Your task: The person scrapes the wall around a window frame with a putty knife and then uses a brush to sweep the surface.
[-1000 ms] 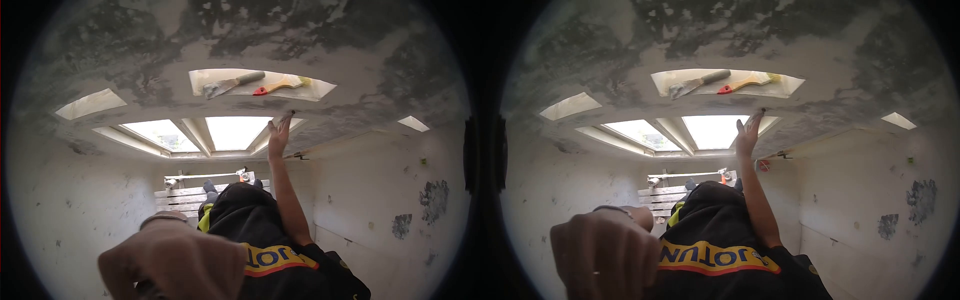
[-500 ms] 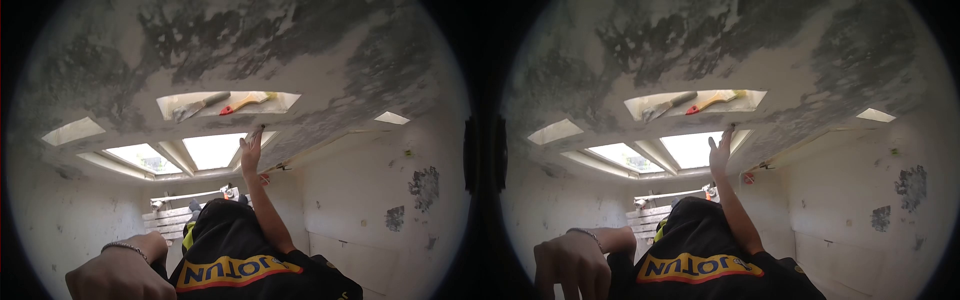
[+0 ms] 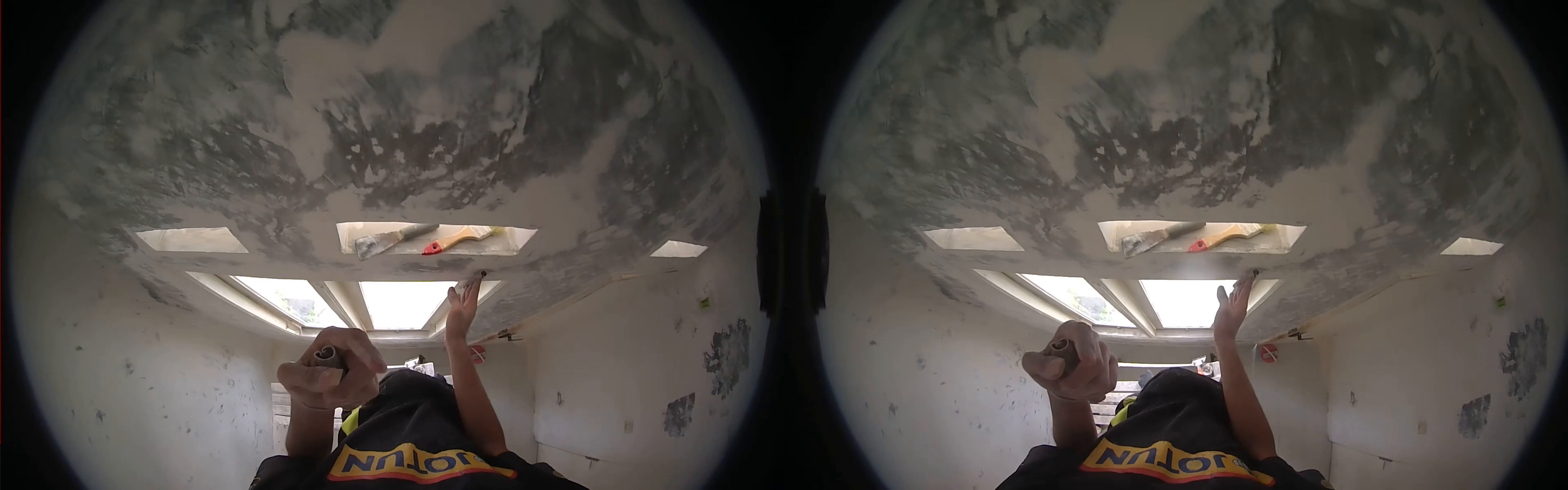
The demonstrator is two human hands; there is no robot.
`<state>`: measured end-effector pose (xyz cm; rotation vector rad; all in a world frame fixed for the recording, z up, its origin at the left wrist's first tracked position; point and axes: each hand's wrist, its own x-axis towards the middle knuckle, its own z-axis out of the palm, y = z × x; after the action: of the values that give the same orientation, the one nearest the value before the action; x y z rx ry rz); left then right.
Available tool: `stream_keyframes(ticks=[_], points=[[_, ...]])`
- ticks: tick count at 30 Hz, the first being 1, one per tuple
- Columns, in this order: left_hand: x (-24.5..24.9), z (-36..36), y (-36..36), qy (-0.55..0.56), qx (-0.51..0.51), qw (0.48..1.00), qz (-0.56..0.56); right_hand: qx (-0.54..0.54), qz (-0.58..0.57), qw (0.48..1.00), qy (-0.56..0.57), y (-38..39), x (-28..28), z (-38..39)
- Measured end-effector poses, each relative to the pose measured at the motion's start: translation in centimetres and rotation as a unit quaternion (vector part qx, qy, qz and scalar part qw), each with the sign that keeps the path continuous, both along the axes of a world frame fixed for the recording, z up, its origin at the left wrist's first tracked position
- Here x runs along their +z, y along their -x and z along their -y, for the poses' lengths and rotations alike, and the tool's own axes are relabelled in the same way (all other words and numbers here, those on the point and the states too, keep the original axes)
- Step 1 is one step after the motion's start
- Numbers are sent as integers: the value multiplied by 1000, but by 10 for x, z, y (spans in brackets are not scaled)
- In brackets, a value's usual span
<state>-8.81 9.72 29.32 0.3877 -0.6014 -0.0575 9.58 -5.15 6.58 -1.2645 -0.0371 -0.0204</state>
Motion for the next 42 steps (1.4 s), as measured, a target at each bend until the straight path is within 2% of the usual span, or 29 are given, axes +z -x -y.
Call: stream_keyframes(ticks=[5,7,11,14,16,17,18,20,21,22,23,24,26,28,29,30,32,34,36,40,42], points=[[-10,0,1,27,39,998,-38,4,0,1000,12,1,6,-2],[-13,0,0,-18,88,990,-108,6,9,1000,17,4,3,-1],[-18,0,-5,-1,103,978,-181,-2,18,1000,19,3,10,-2],[-23,-8,-5,-104,143,966,-190,-12,11,1000,11,1,4,-2],[-30,-10,-6,-122,149,967,-166,5,45,999,-7,0,5,0],[-24,-10,-4,-176,174,950,-188,1,33,999,-6,-2,0,1],[-25,-10,-3,-241,200,936,-162,1,22,1000,0,-1,-2,2],[-29,-4,-1,-321,298,899,-5,10,16,999,35,0,4,4],[-42,6,19,-166,242,956,15,11,12,999,44,1,6,5],[-34,16,27,-3,180,983,37,5,10,999,51,-1,3,4],[-24,10,32,-31,46,996,70,10,24,999,33,-3,-1,4],[16,7,31,-54,-86,989,103,17,34,999,18,-3,-5,6],[30,16,49,-40,-18,996,71,25,54,997,52,-5,-8,6],[67,27,21,-61,-23,985,160,21,22,998,50,0,0,4],[54,25,39,-12,-77,988,135,25,22,998,46,0,2,5],[53,26,38,-3,-80,987,137,29,22,999,40,0,1,5],[57,26,36,-34,-41,987,152,31,28,999,32,0,1,7],[46,27,39,-7,-37,981,189,32,38,998,41,1,7,5],[45,26,43,-30,-30,977,208,34,41,998,45,2,9,4],[63,18,36,-87,-24,980,179,32,31,998,50,2,7,5],[66,10,27,-95,-107,971,191,31,29,998,42,1,6,5]])
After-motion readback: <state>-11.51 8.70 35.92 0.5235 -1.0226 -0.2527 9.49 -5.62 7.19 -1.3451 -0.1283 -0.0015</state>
